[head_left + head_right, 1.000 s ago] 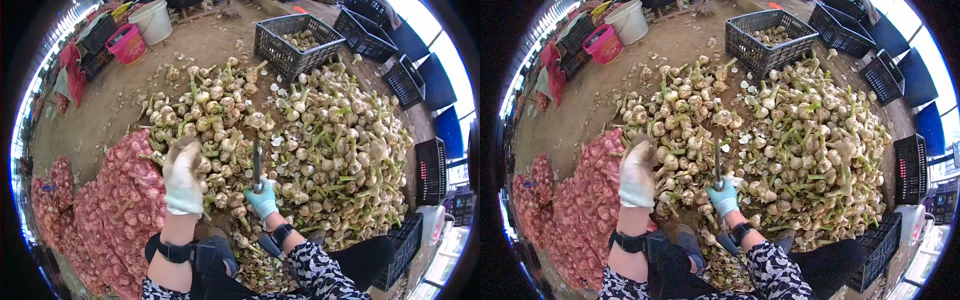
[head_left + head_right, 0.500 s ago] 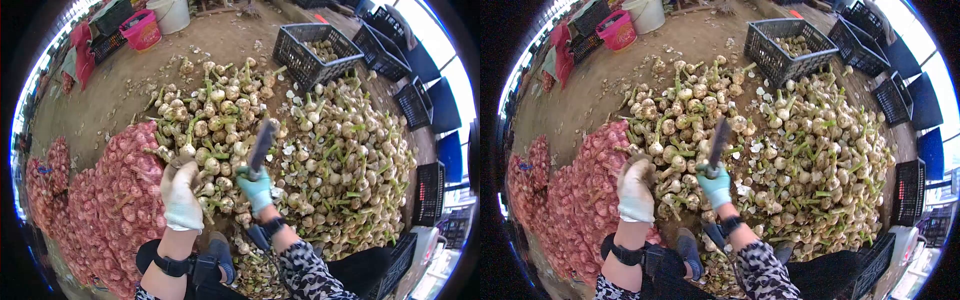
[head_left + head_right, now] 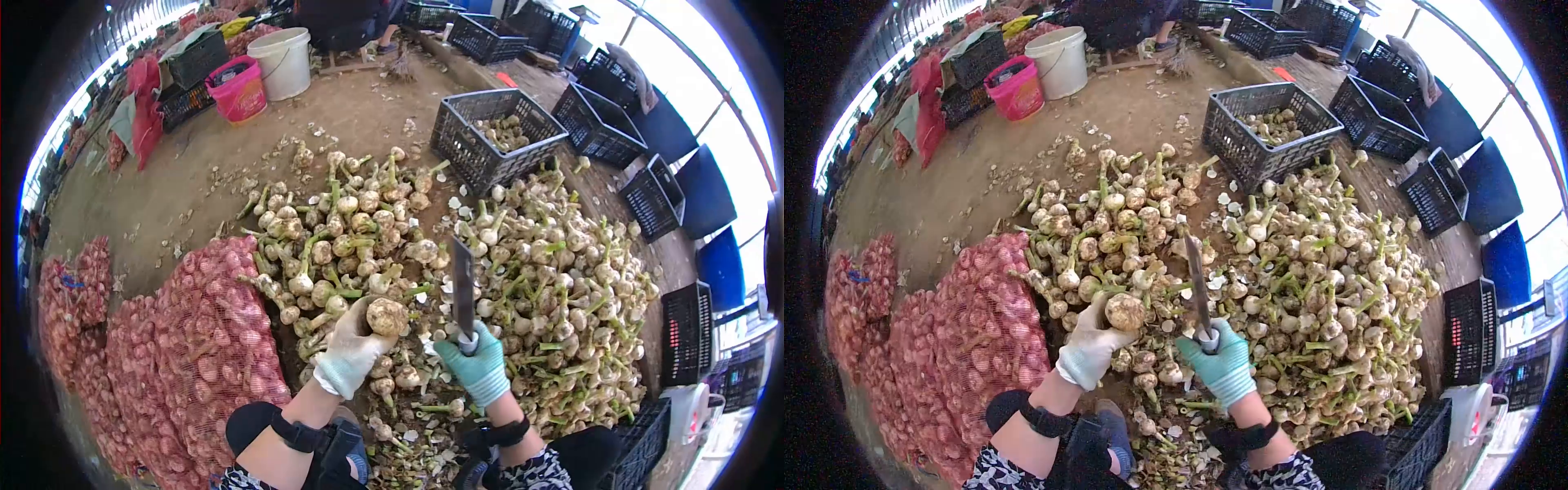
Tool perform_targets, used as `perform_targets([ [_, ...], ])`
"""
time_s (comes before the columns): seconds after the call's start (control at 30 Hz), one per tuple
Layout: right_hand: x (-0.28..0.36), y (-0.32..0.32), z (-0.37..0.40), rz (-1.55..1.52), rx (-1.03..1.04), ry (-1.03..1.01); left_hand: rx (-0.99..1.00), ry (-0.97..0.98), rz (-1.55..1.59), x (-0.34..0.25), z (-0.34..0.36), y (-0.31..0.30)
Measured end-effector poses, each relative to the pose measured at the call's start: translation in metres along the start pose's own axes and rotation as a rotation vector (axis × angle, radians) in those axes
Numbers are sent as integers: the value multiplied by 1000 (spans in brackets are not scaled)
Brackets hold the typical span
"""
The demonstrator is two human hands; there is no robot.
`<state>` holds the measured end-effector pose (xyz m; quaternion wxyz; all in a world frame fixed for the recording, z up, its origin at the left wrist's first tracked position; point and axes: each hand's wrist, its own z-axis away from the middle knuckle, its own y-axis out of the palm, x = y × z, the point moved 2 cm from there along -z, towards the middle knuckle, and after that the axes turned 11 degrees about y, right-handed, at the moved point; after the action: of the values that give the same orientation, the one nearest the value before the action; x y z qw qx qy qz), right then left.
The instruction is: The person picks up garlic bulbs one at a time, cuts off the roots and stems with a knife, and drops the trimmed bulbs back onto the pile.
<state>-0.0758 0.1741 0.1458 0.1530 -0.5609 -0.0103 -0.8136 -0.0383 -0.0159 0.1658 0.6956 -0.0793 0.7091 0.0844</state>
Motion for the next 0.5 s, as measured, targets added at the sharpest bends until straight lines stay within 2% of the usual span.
perform_targets([
  [0.03,8,-11,5,187,-46,-162,40,91,-103,1,0,2],
  [0.07,32,-18,17,377,-89,-315,49,91,-99,3,1,6],
  [0.13,52,-19,25,407,12,-528,140,76,95,5,8,17],
  [0.17,48,-18,21,490,71,-399,172,127,-40,7,8,20],
  [0.2,43,-16,20,567,131,-269,183,129,-40,11,12,20],
  [0.23,44,-18,24,762,127,-312,166,372,-257,12,18,17],
  [0.27,49,-19,28,759,122,-315,138,615,-475,7,22,17],
  [0.3,58,-17,37,812,144,-446,129,192,-425,6,18,19],
  [0.33,61,-15,44,862,170,-572,175,224,-282,15,19,19],
  [0.43,59,-16,48,888,175,-538,180,166,-230,2,28,23],
  [0.5,56,-17,53,932,201,-510,174,441,-313,9,34,22],
])
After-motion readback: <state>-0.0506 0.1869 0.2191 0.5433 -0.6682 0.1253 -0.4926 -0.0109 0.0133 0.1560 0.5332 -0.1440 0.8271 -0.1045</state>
